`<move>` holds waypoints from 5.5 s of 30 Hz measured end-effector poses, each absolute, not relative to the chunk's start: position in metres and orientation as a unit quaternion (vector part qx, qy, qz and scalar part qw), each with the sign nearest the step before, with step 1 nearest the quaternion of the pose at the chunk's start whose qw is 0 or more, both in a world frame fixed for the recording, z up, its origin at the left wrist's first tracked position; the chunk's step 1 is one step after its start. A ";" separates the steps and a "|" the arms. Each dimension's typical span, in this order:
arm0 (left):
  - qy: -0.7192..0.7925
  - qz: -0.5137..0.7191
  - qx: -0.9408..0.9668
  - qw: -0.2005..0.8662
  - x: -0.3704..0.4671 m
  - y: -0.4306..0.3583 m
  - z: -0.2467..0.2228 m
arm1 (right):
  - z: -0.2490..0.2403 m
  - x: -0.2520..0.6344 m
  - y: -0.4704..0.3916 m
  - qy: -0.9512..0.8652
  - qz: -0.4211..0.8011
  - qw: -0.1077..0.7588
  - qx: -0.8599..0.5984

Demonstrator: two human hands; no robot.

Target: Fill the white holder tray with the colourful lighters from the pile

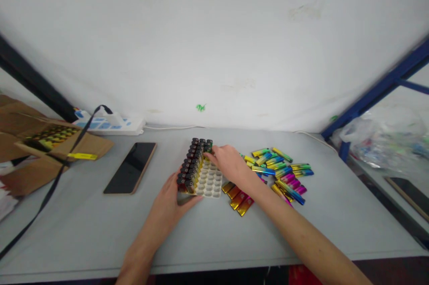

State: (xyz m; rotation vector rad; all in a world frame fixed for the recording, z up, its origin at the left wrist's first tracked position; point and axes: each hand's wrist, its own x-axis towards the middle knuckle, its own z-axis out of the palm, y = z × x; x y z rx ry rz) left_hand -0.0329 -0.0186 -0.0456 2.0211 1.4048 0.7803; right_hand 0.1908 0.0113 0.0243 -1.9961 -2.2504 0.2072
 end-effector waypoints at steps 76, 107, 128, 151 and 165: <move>0.559 0.257 0.746 0.255 -0.033 -0.022 -0.036 | 0.010 0.239 -0.025 -0.573 0.271 0.406 -0.658; 0.509 0.299 0.759 0.275 -0.031 -0.027 -0.040 | 0.020 0.229 -0.019 -0.443 0.512 0.530 -0.511; 0.497 0.309 0.766 0.266 -0.031 -0.025 -0.042 | 0.044 0.197 -0.038 -0.019 0.790 0.566 -0.233; 0.496 0.308 0.767 0.265 -0.030 -0.027 -0.040 | 0.011 0.217 -0.018 -0.735 0.162 0.330 -0.570; 0.494 0.306 0.764 0.279 -0.029 -0.026 -0.040 | 0.009 0.208 0.007 -0.798 0.116 0.219 -0.550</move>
